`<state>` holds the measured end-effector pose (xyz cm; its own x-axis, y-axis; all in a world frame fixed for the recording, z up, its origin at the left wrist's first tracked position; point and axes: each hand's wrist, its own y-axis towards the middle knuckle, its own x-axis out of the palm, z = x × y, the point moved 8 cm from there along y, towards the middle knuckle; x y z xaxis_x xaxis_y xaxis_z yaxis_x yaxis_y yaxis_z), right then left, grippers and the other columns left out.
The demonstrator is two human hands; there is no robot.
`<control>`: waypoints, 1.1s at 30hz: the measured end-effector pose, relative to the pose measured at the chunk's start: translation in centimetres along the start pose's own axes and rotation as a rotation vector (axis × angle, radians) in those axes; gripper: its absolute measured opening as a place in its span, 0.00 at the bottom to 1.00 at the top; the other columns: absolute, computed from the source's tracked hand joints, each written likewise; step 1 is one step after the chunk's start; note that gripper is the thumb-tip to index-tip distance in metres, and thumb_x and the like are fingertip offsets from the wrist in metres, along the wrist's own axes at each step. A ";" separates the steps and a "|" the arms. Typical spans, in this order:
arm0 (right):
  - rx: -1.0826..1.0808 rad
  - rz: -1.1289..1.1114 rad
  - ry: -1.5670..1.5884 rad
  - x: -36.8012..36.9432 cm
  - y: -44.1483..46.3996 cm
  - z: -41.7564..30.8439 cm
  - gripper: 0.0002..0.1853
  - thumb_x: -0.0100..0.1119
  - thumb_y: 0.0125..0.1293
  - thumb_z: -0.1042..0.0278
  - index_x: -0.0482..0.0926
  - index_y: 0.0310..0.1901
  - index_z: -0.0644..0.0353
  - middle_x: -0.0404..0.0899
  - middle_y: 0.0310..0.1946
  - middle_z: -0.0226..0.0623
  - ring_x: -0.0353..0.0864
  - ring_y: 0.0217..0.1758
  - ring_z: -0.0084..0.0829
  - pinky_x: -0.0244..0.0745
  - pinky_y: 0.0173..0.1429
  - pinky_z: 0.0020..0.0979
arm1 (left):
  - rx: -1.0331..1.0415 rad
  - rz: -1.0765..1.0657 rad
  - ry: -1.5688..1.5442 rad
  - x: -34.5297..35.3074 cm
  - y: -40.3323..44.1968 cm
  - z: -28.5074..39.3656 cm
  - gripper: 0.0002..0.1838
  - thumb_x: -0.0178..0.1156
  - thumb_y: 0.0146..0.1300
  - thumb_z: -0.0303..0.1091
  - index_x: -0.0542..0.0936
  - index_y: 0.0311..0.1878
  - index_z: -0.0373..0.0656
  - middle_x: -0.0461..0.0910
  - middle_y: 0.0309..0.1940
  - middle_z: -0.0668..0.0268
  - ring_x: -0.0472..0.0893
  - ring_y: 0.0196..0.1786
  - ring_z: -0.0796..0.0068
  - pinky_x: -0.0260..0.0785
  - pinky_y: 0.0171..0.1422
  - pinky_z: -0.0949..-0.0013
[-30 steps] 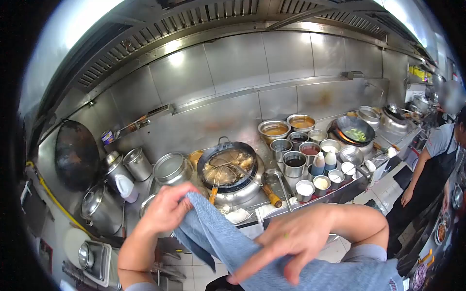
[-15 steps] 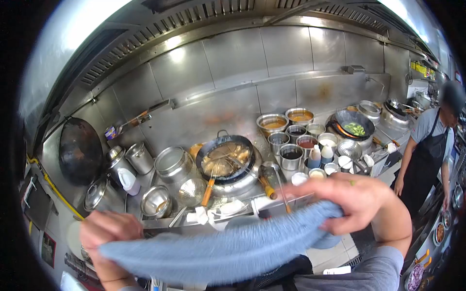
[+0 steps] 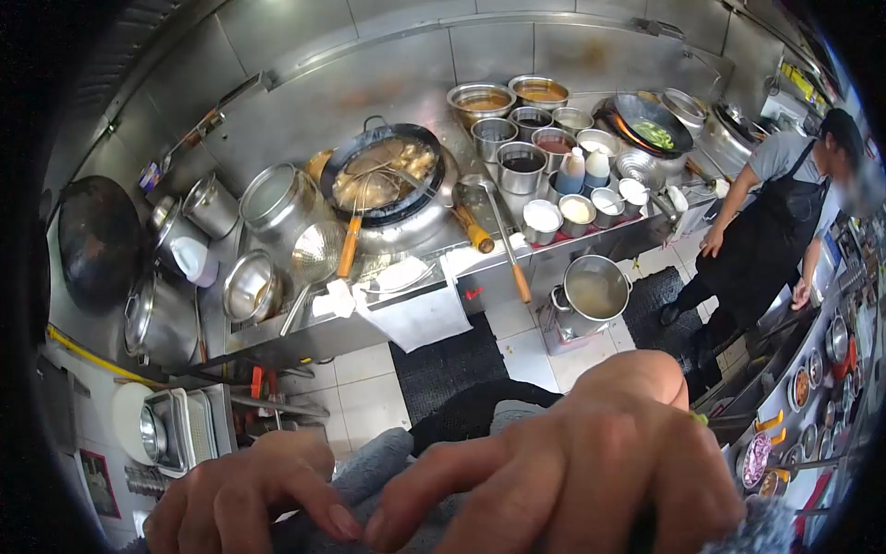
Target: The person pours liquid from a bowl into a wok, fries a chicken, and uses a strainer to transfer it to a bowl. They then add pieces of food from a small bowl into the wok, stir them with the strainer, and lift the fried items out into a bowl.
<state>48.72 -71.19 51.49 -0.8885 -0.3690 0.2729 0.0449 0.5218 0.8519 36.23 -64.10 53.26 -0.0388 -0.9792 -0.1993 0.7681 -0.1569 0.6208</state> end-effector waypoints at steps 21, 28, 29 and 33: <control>-0.321 -0.267 -0.316 -1.3 0.2 -1.2 0.16 0.45 0.75 0.54 0.78 0.38 0.55 0.84 0.36 0.34 0.82 0.42 0.31 0.81 0.40 0.40 | 0.250 0.803 0.036 -3.3 -4.3 0.5 0.09 0.49 0.74 0.36 0.78 0.39 0.50 0.81 0.34 0.75 0.79 0.43 0.82 0.54 0.69 0.43; -0.449 0.216 -0.350 -1.2 -0.8 -0.6 0.03 0.61 0.65 0.66 0.78 0.33 0.48 0.81 0.40 0.23 0.76 0.50 0.30 0.75 0.47 0.40 | 0.441 0.779 0.028 -3.8 -4.7 1.2 0.07 0.55 0.70 0.38 0.81 0.45 0.51 0.82 0.39 0.72 0.79 0.49 0.80 0.62 0.63 0.46; -0.377 0.206 -0.233 -1.3 -0.3 -0.5 0.04 0.61 0.66 0.67 0.77 0.33 0.48 0.81 0.42 0.22 0.75 0.53 0.28 0.75 0.49 0.37 | 0.503 0.757 0.026 -3.8 -4.9 1.5 0.08 0.56 0.69 0.39 0.81 0.46 0.51 0.83 0.40 0.72 0.79 0.50 0.79 0.64 0.62 0.47; -0.279 -0.235 -0.133 0.2 1.3 -0.4 0.05 0.53 0.71 0.68 0.76 0.45 0.56 0.81 0.39 0.30 0.79 0.50 0.30 0.79 0.53 0.43 | 0.634 0.481 0.035 -4.0 -4.2 2.7 0.14 0.55 0.70 0.45 0.82 0.53 0.53 0.81 0.50 0.66 0.79 0.53 0.74 0.68 0.58 0.48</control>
<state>48.76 -70.86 52.84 -0.9399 -0.3413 0.0110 -0.0609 0.1992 0.9781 31.43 -59.86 53.50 0.2329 -0.9552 0.1824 0.1852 0.2277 0.9559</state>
